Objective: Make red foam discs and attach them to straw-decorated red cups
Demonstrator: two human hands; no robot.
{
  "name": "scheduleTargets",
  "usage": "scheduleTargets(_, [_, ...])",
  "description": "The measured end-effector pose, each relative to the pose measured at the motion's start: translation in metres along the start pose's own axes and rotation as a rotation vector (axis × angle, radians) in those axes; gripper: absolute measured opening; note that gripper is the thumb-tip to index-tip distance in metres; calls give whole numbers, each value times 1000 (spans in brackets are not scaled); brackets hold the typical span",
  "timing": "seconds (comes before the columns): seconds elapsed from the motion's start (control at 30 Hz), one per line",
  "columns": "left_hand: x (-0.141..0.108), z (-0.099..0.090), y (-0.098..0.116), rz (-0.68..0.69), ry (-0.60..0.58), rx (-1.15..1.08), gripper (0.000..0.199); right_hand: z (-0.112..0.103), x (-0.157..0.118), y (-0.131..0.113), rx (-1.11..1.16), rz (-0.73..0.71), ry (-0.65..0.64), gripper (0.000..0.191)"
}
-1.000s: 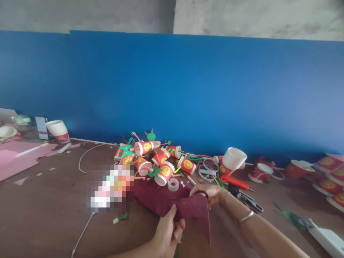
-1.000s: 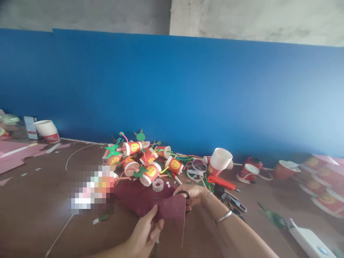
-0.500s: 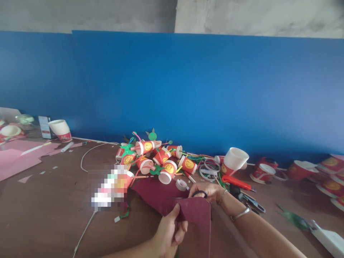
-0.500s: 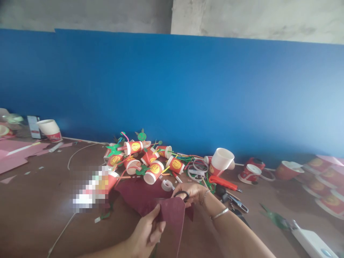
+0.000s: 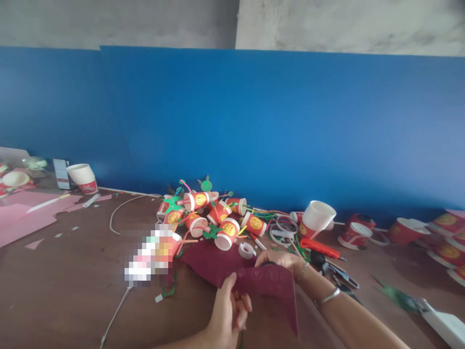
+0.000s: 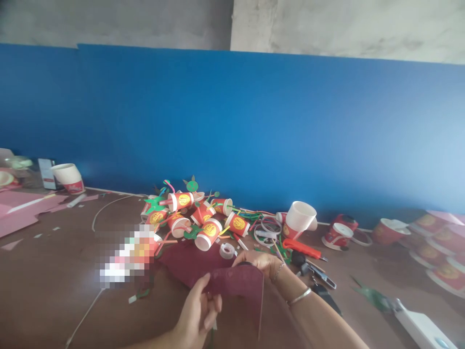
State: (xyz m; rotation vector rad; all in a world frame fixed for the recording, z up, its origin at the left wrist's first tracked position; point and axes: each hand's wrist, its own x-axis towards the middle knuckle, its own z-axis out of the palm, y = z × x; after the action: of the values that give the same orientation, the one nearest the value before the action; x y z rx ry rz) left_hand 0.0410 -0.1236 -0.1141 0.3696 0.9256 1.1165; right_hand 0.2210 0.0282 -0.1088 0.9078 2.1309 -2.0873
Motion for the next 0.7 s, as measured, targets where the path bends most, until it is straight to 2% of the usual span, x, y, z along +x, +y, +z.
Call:
scheduleTargets(0.07, [0,0,-2,113,103,-39,54,0,0,-1,3,13,13,48])
scheduleTargets(0.13, [-1,0,-3,189,149,-42,48,3,-1,-3,7,21,23,50])
scheduleTargets(0.37, [-4,2,-1,194,86,-37,45,12,-3,-8,-16,-44,116,48])
scheduleTargets(0.53, [-3,3,1,187,82,-51,44,14,-1,-14,-70,-33,97,43])
scheduleTargets(0.7, [-4,3,2,153,42,-65,43,20,-10,-29,-199,-44,196,40])
